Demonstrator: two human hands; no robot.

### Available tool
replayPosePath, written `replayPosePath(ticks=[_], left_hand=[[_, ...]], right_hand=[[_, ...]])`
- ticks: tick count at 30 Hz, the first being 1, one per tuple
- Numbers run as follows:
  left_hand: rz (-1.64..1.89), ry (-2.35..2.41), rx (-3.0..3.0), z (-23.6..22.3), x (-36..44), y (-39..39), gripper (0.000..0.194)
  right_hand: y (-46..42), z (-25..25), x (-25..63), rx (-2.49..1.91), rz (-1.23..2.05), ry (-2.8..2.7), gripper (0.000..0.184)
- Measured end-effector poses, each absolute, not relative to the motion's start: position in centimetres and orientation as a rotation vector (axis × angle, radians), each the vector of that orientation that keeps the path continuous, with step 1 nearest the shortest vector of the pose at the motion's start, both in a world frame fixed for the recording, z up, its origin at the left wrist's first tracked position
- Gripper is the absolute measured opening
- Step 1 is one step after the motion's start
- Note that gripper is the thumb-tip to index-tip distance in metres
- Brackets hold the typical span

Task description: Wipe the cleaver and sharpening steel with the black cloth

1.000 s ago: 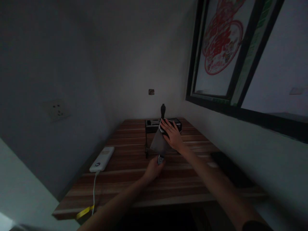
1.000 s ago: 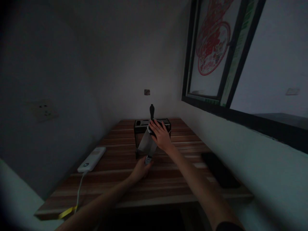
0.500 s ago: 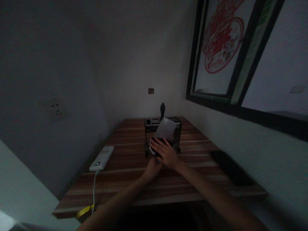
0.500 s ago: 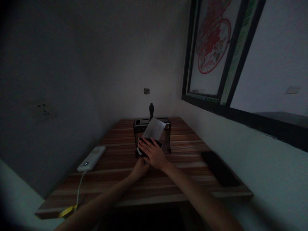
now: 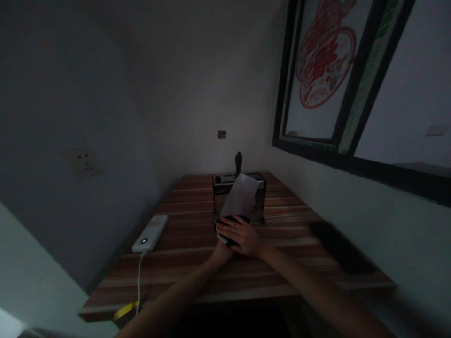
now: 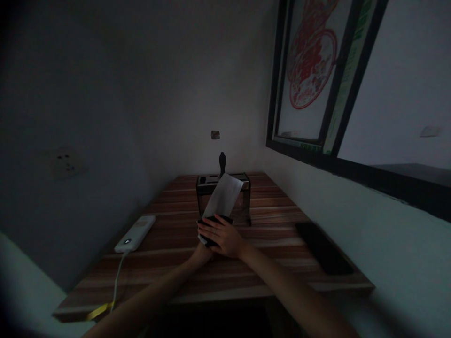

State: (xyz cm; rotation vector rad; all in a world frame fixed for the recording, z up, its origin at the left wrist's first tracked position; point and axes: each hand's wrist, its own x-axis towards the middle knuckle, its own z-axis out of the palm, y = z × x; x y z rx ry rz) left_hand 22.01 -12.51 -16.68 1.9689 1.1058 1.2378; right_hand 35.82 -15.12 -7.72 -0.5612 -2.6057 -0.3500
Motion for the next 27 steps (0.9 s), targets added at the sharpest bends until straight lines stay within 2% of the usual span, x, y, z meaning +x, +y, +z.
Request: replayPosePath(ticks=[5,11,17,27], left_hand=[[1.095,1.202,1.913,-16.4,22.4,-12.5,0.04],[1.115,1.143,1.854,-14.4,23.1,-13.4,0.047],[1.046,1.133,1.853,-12.2,23.1,-14.5,0.02],[1.005,1.134,1.79,-12.2,23.1,-14.7,0.016]], right_hand=[[-14.6,-7.2,36.5,-0.498,-0.41,-2.672,0.052],[-13.0,-6.7,37.5,-0.446,-0.488,-2.69,0.058],[-11.7,-5.1,38.6,-0.513,-0.576,-2.654,0.055],[-9.4,-0.9,40.1,-0.815,-0.558,-2.259,0.049]])
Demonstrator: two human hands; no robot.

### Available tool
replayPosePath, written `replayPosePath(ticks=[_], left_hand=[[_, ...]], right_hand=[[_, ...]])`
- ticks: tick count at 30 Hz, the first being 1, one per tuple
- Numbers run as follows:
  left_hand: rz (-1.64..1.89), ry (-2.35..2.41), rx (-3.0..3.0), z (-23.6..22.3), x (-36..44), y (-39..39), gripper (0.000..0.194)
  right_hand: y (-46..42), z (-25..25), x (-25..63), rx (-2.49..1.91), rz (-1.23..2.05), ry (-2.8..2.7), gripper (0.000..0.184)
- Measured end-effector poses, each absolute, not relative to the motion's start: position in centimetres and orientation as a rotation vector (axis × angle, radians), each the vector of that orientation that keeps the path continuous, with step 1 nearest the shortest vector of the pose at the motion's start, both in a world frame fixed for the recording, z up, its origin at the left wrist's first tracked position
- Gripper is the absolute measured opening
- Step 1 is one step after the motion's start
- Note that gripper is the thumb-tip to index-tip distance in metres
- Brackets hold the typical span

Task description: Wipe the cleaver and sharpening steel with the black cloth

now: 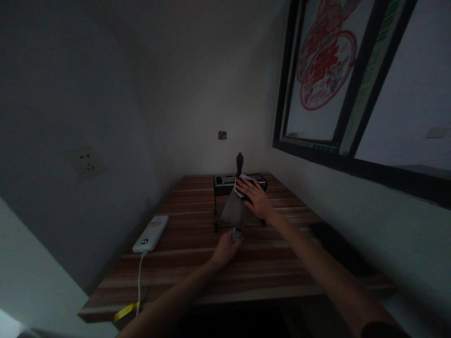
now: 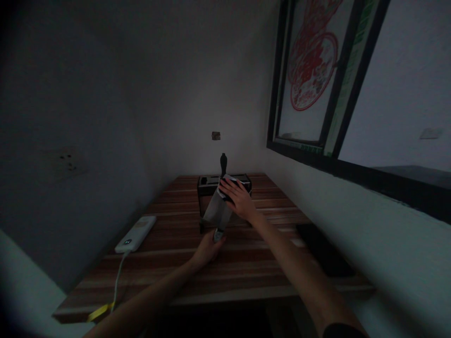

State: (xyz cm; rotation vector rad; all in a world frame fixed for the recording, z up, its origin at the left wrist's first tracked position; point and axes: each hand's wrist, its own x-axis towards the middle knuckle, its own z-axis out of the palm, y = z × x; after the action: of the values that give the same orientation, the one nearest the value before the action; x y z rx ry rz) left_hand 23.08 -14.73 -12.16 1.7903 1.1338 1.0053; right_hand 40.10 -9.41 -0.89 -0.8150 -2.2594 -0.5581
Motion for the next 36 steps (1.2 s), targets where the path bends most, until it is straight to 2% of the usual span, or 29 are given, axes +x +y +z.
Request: replayPosePath(ticks=[6,17,36], left_hand=[[0.966,1.165,1.742,-11.6,23.0,-14.9,0.016],[0.944,1.14,1.696,-11.6,23.1,-15.1,0.015],[1.076,1.099,1.754,-12.3,23.2,-14.8,0.016]], right_hand=[[-8.7,0.5,40.0,-0.928,-0.543,-2.098,0.048],[-8.9,-0.1,38.7,-1.026,-0.57,-1.959,0.047],[-14.5,-6.1,35.3,-0.853,-0.5,-2.377,0.057]])
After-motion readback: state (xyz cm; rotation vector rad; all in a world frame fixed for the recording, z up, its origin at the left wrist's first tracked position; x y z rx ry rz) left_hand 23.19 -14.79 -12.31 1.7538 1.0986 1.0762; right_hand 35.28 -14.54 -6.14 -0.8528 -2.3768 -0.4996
